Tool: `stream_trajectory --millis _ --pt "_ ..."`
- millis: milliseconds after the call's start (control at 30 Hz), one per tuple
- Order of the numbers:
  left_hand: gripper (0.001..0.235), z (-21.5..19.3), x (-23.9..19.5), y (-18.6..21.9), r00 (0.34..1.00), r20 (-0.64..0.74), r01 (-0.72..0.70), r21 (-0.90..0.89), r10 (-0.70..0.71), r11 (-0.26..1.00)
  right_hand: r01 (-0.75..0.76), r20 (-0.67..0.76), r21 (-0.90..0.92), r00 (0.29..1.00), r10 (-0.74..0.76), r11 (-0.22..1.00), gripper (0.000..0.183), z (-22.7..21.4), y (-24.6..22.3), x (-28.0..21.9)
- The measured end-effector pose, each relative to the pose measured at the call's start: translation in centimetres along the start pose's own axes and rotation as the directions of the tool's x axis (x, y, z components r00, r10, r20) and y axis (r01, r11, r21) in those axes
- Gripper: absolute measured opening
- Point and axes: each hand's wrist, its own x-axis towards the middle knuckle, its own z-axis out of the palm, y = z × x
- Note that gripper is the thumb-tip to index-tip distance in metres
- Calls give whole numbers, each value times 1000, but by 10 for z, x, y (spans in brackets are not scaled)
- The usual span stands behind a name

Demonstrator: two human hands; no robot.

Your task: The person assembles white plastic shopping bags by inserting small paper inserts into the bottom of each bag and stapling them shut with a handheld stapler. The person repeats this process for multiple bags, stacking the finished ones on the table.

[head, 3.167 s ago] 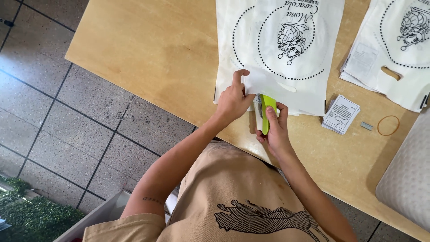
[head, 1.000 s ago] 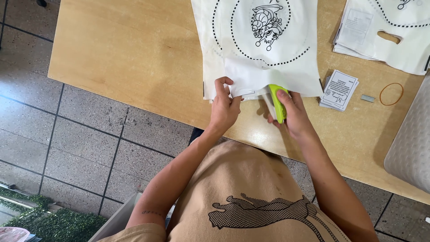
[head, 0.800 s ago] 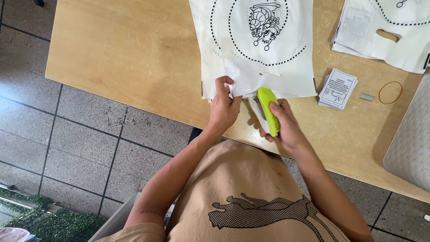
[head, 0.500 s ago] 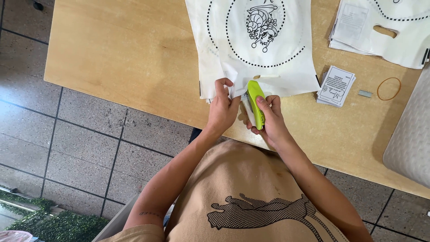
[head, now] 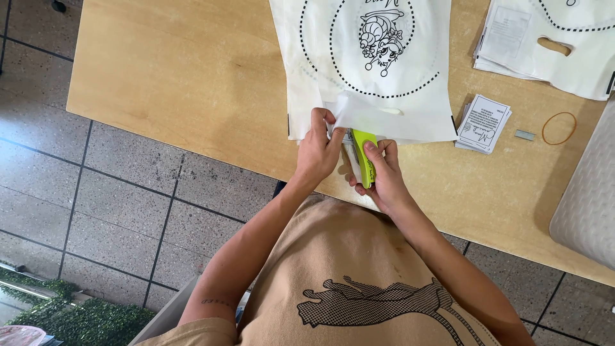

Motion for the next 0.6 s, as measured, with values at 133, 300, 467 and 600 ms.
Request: stream_trajectory --millis 133,300,467,600 --pt "29 -4 -6 5 1000 25 4 28 -5 1000 3 -24 9 1000 -3 1000 37 -4 4 4" --pt "61 0 -11 -6 997 45 64 -100 -60 993 49 2 82 999 -49 995 38 -3 8 6" --pt "83 3 -33 16 960 225 255 -473 -165 843 99 10 86 995 -101 991 36 -5 23 9" --pt "60 9 -29 22 953 288 251 -586 -92 770 160 22 49 987 -161 986 36 -4 33 9"
